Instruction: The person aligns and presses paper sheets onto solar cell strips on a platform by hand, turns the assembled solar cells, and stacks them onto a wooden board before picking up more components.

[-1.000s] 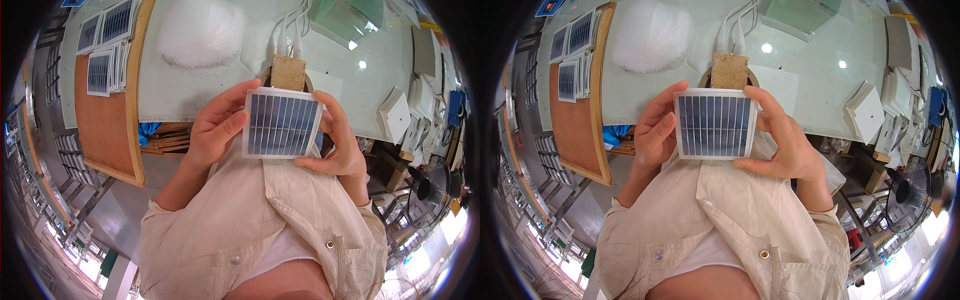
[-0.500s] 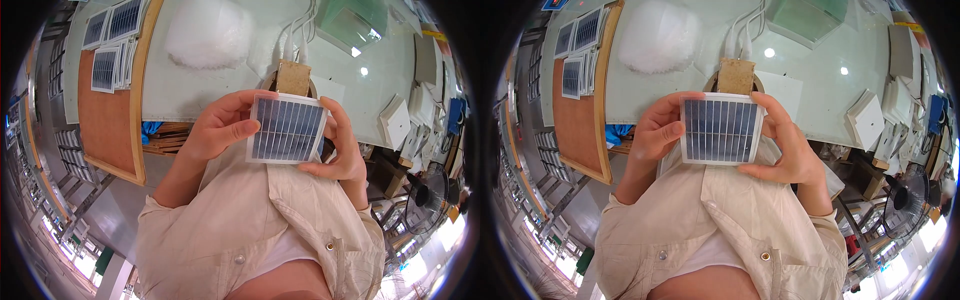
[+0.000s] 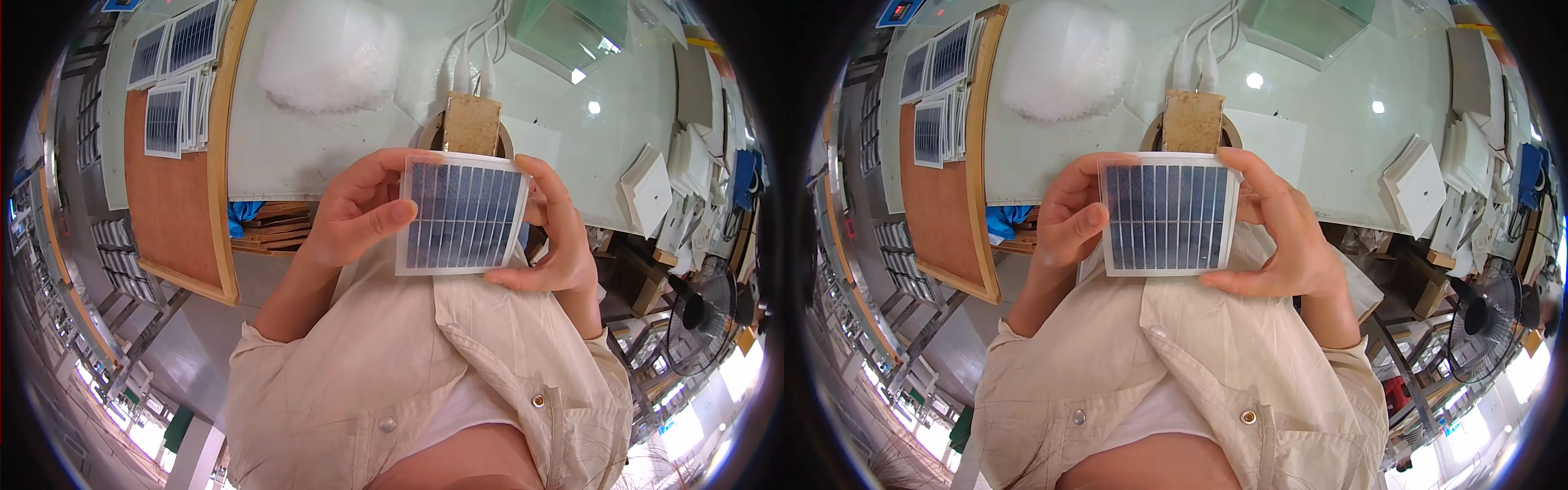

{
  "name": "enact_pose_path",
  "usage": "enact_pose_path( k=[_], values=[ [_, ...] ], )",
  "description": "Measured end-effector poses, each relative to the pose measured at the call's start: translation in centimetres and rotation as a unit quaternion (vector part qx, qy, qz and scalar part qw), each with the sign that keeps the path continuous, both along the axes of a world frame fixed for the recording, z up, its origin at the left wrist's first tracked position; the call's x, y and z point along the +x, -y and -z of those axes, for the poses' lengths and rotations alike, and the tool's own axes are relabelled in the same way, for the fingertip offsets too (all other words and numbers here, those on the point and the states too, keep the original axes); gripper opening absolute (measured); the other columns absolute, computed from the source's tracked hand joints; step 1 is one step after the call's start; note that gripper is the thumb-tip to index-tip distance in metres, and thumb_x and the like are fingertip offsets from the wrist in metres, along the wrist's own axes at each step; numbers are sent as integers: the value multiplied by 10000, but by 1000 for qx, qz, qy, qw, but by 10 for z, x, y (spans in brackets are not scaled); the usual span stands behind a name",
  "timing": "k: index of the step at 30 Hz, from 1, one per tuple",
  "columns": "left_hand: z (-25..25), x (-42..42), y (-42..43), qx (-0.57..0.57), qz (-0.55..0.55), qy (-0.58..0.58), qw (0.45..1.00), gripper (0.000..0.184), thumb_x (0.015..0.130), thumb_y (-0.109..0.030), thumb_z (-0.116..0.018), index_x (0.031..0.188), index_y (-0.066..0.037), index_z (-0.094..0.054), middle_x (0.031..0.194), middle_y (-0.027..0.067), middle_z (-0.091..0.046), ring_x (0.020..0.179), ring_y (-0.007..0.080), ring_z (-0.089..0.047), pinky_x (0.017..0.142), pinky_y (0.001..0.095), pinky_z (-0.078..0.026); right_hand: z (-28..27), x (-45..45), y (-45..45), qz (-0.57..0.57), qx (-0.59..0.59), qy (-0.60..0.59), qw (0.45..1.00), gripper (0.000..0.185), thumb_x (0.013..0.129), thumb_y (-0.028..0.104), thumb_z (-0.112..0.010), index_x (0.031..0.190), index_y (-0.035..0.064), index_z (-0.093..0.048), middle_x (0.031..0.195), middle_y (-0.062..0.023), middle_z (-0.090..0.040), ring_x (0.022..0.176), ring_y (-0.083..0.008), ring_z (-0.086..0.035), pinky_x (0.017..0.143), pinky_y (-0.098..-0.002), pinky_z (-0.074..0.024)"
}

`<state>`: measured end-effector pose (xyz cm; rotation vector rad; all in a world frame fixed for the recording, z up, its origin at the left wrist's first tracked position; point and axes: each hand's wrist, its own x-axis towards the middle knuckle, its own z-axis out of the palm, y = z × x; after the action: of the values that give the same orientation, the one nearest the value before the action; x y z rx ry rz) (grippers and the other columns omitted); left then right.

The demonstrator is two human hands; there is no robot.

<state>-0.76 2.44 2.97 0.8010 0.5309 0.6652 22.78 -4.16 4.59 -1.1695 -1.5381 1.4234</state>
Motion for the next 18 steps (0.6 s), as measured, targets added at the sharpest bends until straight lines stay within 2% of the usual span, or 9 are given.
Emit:
enact_pose_path(
  k=[1, 3, 4, 6, 10, 12, 18],
  values=[
    [1, 1, 0, -1, 1, 0, 1000, 510, 817, -248, -609, 1185, 48, -418, 1115, 125, -525, 1005, 165, -527, 858, 290, -424, 0, 0, 0, 1, -1, 0, 1000, 1045, 498, 74, -821, 1326, -38, -194, 1138, -149, -521, 1045, -224, -537, 915, -303, -362],
    [4, 3, 1, 25, -9, 61, 998, 367, 856, -112, -547, 1181, 22, -441, 1070, 73, -538, 972, 122, -516, 840, 265, -414, 1, 0, -1, 2, 22, -6, 1000, 1044, 483, 87, -827, 1321, -40, -216, 1113, -135, -529, 1023, -217, -546, 905, -298, -367],
    [4, 3, 1, 25, -9, 60, 998, 367, 856, -112, -547, 1181, 22, -441, 1070, 73, -538, 972, 122, -516, 840, 265, -414, 1, -1, -2, 3, 22, -6, 1000, 1044, 483, 87, -827, 1321, -40, -216, 1113, -135, -529, 1023, -217, -546, 905, -298, -367],
    [4, 3, 1, 28, -13, 60, 998, 368, 855, -116, -550, 1178, 23, -442, 1064, 75, -540, 965, 120, -518, 832, 261, -418, 1, -4, -5, 31, 74, 11, 997, 913, 558, 191, -791, 1254, -105, -281, 912, -121, -625, 830, -200, -604, 796, -294, -424],
    [6, 3, 2, 39, -15, 52, 998, 370, 853, -119, -552, 1177, 23, -442, 1059, 76, -543, 957, 116, -520, 822, 256, -422, 4, -3, -2, 51, 83, 18, 995, 895, 549, 203, -798, 1233, -115, -316, 950, -130, -615, 844, -207, -605, 790, -301, -434],
    [6, 3, 2, 41, -20, 48, 998, 371, 854, -123, -552, 1176, 23, -442, 1054, 75, -545, 950, 113, -522, 817, 253, -425, 4, 0, 0, 10, 56, 21, 998, 1041, 471, 108, -836, 1308, -56, -239, 1058, -121, -551, 995, -203, -548, 891, -296, -375],
    [7, 3, 3, 45, -26, 55, 997, 375, 854, -137, -555, 1173, 24, -442, 1050, 76, -545, 946, 114, -523, 814, 253, -426, 3, 0, 0, 10, 45, 14, 999, 1052, 473, 124, -838, 1309, -63, -229, 1069, -141, -559, 1010, -207, -540, 901, -302, -367]
  ],
)
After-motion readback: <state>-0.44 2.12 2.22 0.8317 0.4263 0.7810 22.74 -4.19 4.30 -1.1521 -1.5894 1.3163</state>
